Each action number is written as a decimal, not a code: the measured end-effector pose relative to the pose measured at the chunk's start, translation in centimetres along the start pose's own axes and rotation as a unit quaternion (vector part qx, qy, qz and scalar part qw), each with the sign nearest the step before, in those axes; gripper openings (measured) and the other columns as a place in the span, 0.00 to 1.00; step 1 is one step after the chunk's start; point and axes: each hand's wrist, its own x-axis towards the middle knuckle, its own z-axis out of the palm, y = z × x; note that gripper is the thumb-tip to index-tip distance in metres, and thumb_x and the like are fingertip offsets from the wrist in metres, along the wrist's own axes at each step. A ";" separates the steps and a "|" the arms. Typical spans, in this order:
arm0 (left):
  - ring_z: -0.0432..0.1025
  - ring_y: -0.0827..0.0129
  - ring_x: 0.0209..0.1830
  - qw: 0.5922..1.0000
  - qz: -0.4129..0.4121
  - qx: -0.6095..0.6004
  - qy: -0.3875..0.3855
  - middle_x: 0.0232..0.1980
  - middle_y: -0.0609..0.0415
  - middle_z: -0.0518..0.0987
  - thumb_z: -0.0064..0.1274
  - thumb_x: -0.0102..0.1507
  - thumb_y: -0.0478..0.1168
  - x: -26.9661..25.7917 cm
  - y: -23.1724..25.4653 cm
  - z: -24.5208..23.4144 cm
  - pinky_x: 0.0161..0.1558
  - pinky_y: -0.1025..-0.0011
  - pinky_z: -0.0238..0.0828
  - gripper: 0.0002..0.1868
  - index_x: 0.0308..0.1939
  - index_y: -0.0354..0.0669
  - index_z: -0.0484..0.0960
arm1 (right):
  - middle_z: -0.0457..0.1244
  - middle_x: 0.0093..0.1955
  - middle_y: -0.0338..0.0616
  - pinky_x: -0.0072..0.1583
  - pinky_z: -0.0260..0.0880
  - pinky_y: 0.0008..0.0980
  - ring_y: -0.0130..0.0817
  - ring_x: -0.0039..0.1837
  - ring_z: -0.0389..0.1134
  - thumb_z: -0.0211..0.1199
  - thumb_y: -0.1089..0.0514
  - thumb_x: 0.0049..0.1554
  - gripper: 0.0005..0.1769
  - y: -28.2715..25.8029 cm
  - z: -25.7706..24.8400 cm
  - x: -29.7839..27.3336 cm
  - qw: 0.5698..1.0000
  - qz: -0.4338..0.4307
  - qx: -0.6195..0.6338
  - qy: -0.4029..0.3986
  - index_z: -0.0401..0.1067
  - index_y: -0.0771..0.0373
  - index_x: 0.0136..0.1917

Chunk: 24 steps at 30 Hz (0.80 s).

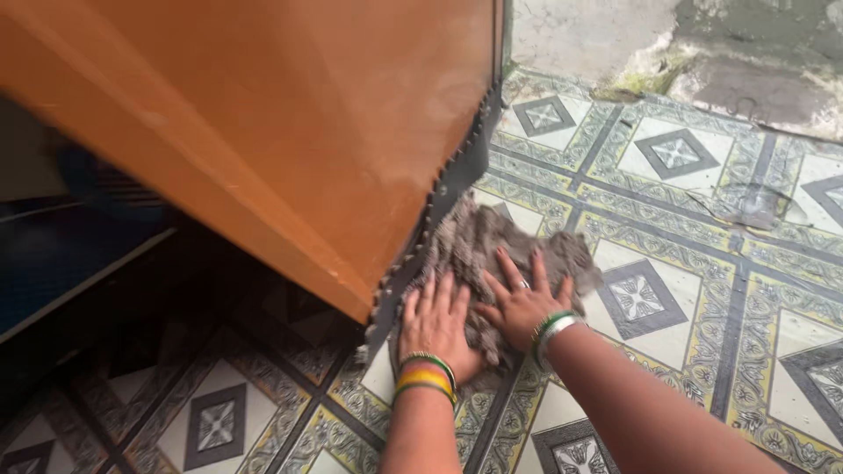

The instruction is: The person scrubs the tiled floor by hand using a cloth, moving it in circular and back-and-forth motions.

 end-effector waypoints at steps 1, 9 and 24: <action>0.41 0.54 0.81 1.000 0.007 0.004 -0.009 0.82 0.49 0.48 0.68 0.46 0.55 -1.1 0.4 0.1 0.76 0.54 0.31 0.54 0.74 0.53 0.62 | 0.18 0.88 0.22 0.73 0.25 0.82 0.55 0.86 0.13 0.40 0.25 0.61 0.40 -0.2 0.3 -0.6 1.000 0.000 0.004 -0.002 0.42 0.33 0.83; 0.36 0.53 0.83 0.998 -0.042 0.022 -0.029 0.82 0.53 0.45 0.68 0.46 0.59 -8.5 2.3 0.3 0.77 0.48 0.27 0.55 0.74 0.57 0.60 | 0.18 0.87 0.25 0.73 0.25 0.82 0.58 0.85 0.13 0.39 0.22 0.59 0.44 -0.8 3.6 -7.4 0.999 -0.010 0.008 -0.033 0.41 0.34 0.83; 0.45 0.57 0.80 0.999 -0.052 -0.007 0.001 0.79 0.51 0.53 0.71 0.42 0.53 -6.5 0.8 0.7 0.76 0.53 0.35 0.57 0.72 0.51 0.62 | 0.20 0.87 0.24 0.72 0.23 0.82 0.59 0.84 0.10 0.40 0.19 0.55 0.47 -2.0 1.3 -4.6 0.999 -0.045 0.013 -0.017 0.41 0.32 0.83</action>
